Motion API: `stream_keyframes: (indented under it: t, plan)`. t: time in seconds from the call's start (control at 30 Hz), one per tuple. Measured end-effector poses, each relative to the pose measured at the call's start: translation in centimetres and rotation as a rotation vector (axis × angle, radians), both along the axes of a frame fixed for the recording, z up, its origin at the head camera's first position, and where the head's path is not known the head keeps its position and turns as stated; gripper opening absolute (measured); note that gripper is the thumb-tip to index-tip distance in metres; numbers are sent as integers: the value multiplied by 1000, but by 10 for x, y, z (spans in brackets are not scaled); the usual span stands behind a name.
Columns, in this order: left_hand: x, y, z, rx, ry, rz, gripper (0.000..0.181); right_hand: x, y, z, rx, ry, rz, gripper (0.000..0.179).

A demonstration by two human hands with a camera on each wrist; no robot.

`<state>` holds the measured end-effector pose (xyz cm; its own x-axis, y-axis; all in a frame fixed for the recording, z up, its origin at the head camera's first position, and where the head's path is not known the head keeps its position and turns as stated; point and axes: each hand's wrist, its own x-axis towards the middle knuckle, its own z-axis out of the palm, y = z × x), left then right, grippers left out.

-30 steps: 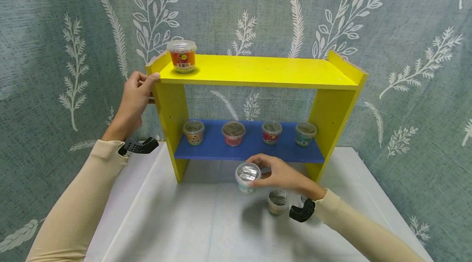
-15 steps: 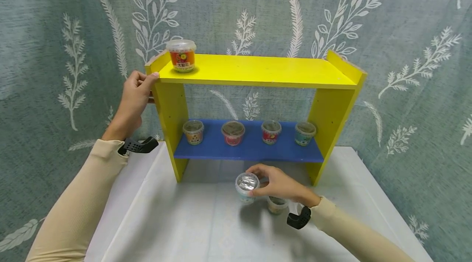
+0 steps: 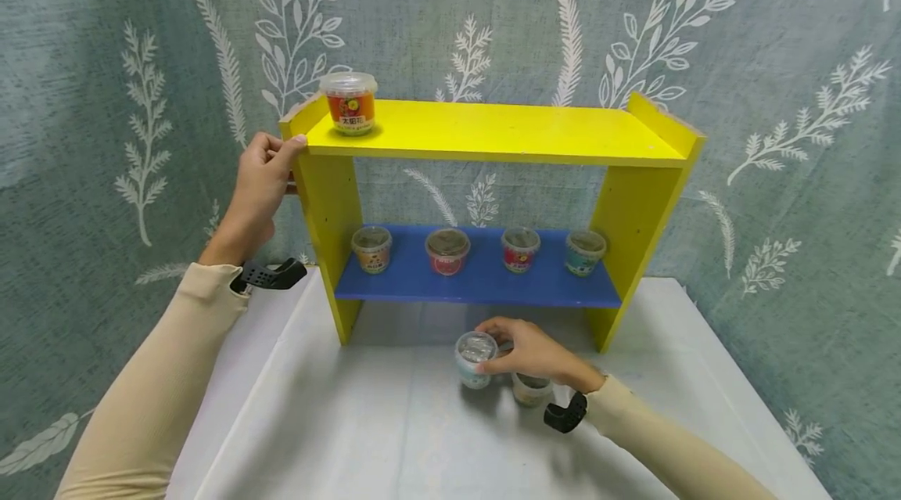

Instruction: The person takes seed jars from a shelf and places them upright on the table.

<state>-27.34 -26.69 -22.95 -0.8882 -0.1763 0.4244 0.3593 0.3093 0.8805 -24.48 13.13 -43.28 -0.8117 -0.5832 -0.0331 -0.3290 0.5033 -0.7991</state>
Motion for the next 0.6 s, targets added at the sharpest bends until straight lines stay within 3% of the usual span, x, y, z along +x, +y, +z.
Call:
stream_keyframes:
  t: [0.6]
  plan:
    - [0, 2, 0, 8, -13, 0, 40, -3, -8, -13, 47, 133, 70, 64]
